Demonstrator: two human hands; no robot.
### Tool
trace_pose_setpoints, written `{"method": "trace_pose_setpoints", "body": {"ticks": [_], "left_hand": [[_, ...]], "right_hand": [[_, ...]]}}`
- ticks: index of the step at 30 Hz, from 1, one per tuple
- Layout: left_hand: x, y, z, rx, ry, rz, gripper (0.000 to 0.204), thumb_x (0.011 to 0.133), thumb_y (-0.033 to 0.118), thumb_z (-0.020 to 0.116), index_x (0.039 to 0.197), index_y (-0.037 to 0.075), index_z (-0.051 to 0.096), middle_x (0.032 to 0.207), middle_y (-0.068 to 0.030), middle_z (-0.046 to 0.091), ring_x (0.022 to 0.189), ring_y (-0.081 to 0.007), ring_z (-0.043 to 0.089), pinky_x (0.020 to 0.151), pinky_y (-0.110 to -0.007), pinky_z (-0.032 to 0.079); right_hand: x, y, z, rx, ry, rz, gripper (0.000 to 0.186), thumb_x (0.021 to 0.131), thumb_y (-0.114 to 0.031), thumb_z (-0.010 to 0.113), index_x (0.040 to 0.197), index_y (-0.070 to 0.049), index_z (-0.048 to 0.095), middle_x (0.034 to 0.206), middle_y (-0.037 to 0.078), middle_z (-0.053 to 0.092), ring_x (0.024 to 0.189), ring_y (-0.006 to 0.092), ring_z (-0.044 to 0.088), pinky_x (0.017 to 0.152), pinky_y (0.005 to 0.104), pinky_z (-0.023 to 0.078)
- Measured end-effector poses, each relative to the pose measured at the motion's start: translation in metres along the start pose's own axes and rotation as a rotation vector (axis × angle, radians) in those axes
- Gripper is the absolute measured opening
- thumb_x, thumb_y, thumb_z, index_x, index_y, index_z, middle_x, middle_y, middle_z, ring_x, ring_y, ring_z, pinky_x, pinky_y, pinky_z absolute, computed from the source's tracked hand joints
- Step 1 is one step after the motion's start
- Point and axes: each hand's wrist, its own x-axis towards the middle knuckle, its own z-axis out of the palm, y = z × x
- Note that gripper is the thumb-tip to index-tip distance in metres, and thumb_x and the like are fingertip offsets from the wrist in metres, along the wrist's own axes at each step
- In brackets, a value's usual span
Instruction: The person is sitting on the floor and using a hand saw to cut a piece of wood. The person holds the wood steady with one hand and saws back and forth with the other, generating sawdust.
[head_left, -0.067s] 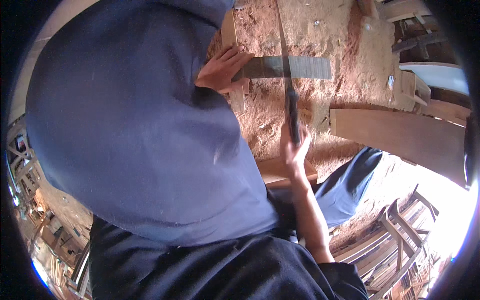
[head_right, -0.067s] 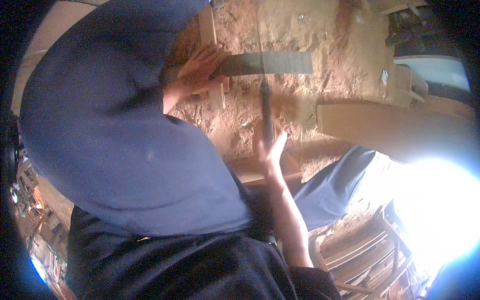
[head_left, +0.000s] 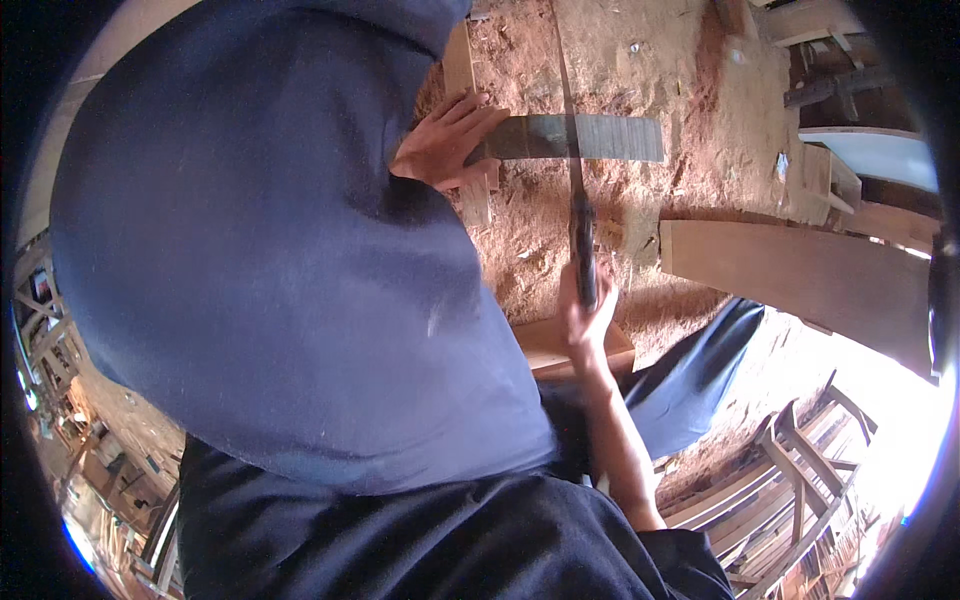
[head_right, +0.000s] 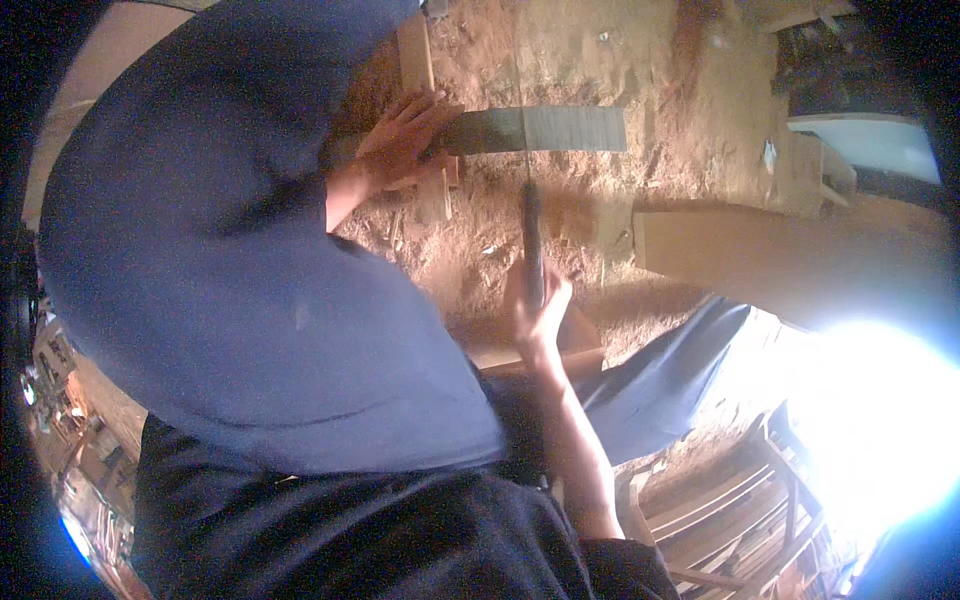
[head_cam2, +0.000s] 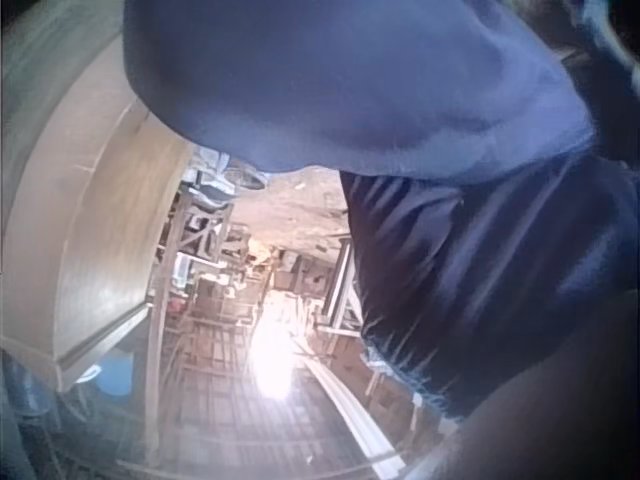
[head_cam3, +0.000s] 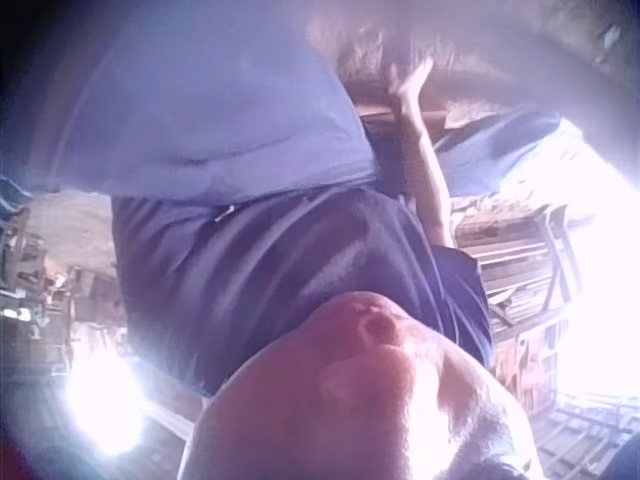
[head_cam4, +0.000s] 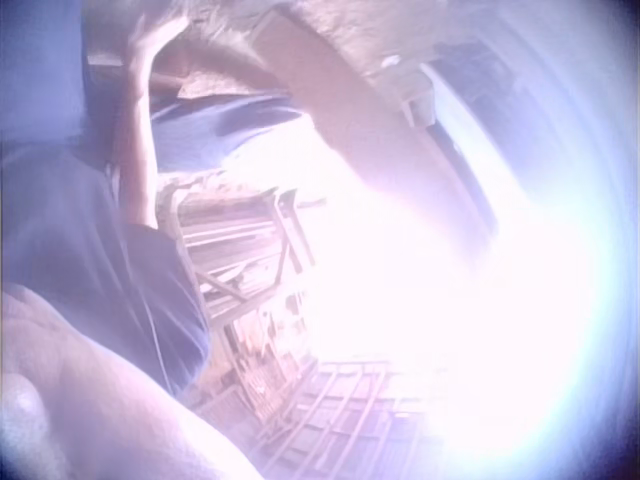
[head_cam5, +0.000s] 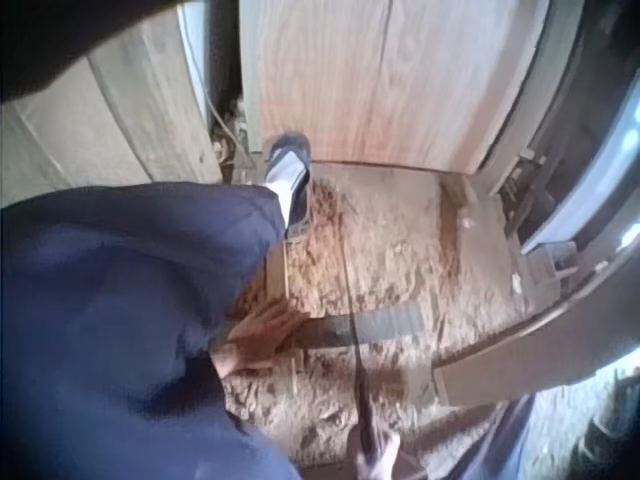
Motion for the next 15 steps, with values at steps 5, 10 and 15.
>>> {"method": "trace_pose_setpoints", "body": {"ticks": [5, 10, 15], "left_hand": [[0.008, 0.008, -0.003, 0.004, 0.035, 0.017, 0.072, 0.098, 0.056, 0.045, 0.152, 0.009, 0.031, 0.149, -0.0148, 0.043, 0.144, -0.0324, 0.031, 0.123, -0.046, 0.021], [0.023, 0.01, 0.009, -0.048, 0.016, 0.041, 0.073, 0.098, 0.056, 0.044, 0.152, 0.009, 0.03, 0.149, -0.017, 0.041, 0.145, -0.0331, 0.03, 0.123, -0.046, 0.021], [0.009, 0.0, 0.002, -0.038, -0.007, 0.031, 0.076, 0.096, 0.057, 0.048, 0.151, 0.007, 0.031, 0.149, -0.016, 0.043, 0.144, -0.0337, 0.031, 0.123, -0.046, 0.021]], "right_hand": [[0.008, 0.003, 0.008, 0.087, 0.042, -0.042, 0.016, 0.087, -0.012, 0.058, 0.074, -0.003, 0.055, 0.06, 0.01, 0.054, 0.053, 0.0185, 0.052, 0.054, 0.0365, 0.044], [0.034, -0.02, -0.005, 0.131, 0.024, 0.04, 0.02, 0.089, -0.012, 0.058, 0.073, -0.001, 0.054, 0.058, 0.012, 0.052, 0.052, 0.0199, 0.054, 0.052, 0.0388, 0.044], [-0.017, 0.007, 0.0, 0.017, 0.006, 0.055, 0.018, 0.087, -0.017, 0.062, 0.077, -0.002, 0.059, 0.062, 0.012, 0.057, 0.056, 0.0219, 0.058, 0.057, 0.0378, 0.047]]}}
